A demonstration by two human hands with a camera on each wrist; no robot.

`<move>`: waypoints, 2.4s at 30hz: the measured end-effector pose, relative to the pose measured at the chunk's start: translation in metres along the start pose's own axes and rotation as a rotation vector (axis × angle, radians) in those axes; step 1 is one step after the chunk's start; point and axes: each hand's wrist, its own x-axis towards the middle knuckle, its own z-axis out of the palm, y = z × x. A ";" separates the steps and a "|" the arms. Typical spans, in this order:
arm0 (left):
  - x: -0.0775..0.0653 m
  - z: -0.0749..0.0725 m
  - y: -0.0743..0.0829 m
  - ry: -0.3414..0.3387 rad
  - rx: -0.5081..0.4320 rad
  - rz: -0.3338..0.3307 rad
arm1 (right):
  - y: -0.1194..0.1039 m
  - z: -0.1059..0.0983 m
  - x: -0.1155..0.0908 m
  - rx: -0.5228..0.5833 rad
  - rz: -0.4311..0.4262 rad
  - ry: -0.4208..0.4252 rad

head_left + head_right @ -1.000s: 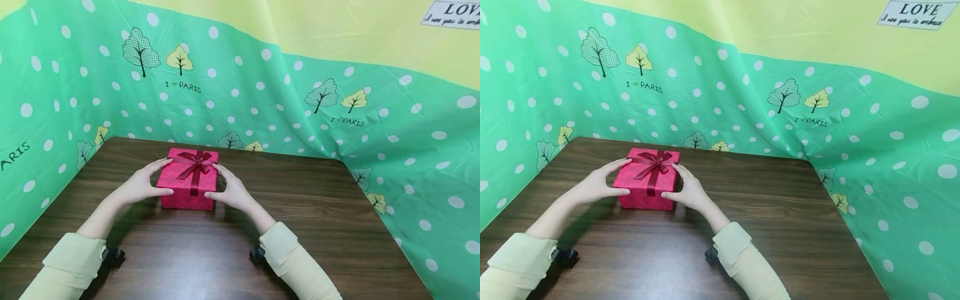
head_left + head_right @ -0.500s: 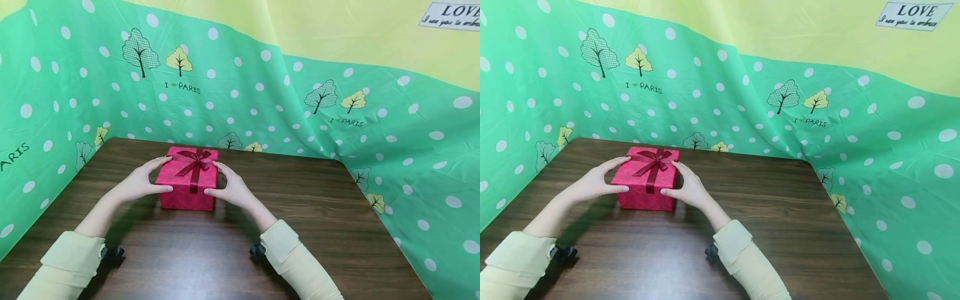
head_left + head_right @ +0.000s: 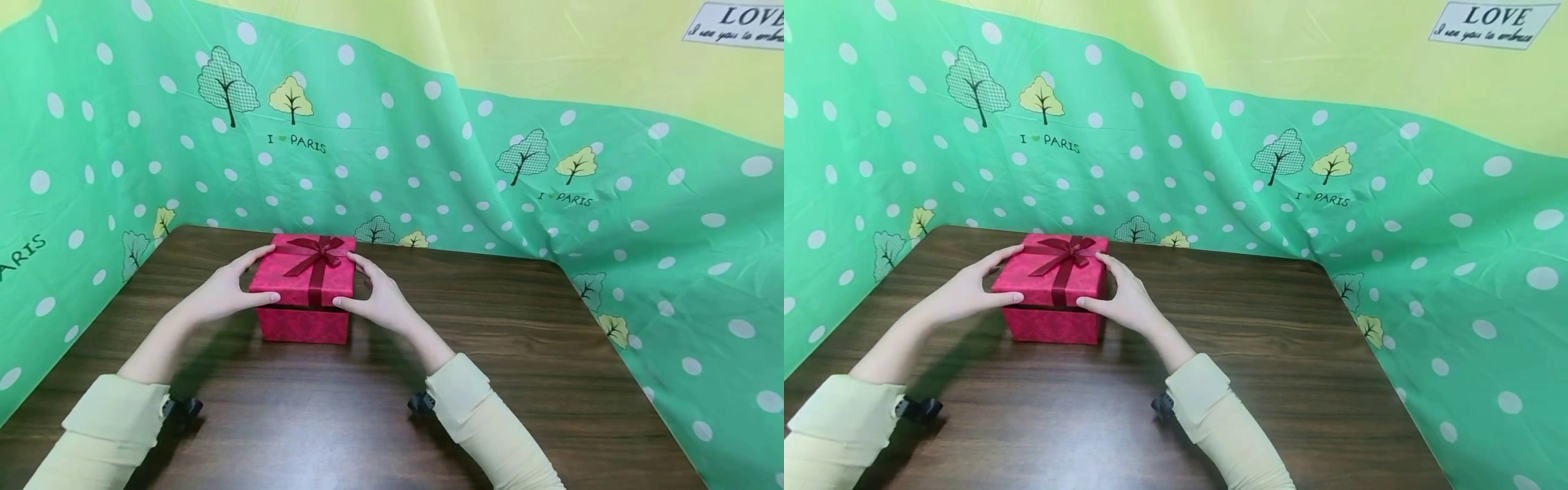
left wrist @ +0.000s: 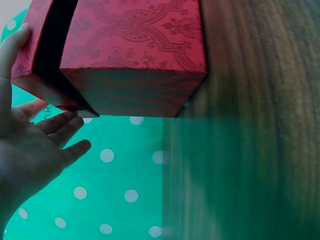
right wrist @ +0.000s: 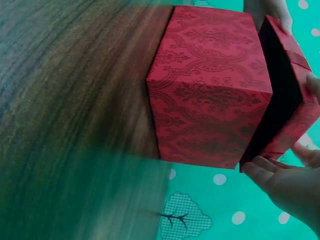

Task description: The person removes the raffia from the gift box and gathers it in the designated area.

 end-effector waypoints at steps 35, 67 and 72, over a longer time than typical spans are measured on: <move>-0.018 -0.024 0.047 0.309 -0.360 0.068 | -0.043 -0.022 -0.013 0.247 -0.229 0.034; -0.045 -0.055 0.035 0.441 -0.203 0.203 | -0.086 0.003 0.000 0.494 -0.213 0.006; -0.049 -0.059 0.029 0.466 -0.112 0.178 | -0.083 0.009 0.003 0.441 -0.209 0.000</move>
